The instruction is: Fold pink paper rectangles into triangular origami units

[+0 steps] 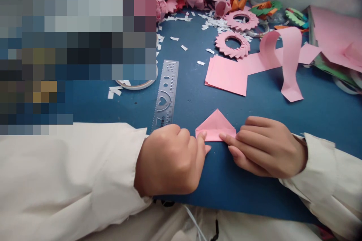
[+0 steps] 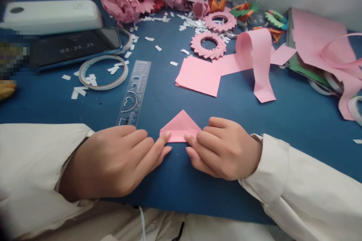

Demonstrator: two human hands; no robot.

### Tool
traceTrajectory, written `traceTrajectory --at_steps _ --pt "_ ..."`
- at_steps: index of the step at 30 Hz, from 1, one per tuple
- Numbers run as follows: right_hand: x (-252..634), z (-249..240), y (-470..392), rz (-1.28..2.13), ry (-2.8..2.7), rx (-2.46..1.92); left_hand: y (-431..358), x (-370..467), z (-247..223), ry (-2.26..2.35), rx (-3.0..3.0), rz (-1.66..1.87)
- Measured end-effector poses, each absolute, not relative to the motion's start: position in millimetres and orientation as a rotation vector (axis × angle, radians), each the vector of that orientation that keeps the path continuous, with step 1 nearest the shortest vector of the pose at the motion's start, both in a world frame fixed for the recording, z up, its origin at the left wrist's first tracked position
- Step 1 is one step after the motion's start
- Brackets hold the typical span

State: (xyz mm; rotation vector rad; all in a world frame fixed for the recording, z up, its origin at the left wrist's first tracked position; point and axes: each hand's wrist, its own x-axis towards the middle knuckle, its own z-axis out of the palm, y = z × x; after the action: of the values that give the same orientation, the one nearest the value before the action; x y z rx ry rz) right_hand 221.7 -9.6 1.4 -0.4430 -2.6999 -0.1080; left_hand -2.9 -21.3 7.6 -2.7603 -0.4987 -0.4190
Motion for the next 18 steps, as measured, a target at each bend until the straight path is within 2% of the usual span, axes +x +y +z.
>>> traceTrajectory --at_steps 18 --pt "224.1 0.2 -14.4 -0.101 -2.638 -0.516 -14.7 -7.4 5.7 -0.547 -2.886 -0.383"
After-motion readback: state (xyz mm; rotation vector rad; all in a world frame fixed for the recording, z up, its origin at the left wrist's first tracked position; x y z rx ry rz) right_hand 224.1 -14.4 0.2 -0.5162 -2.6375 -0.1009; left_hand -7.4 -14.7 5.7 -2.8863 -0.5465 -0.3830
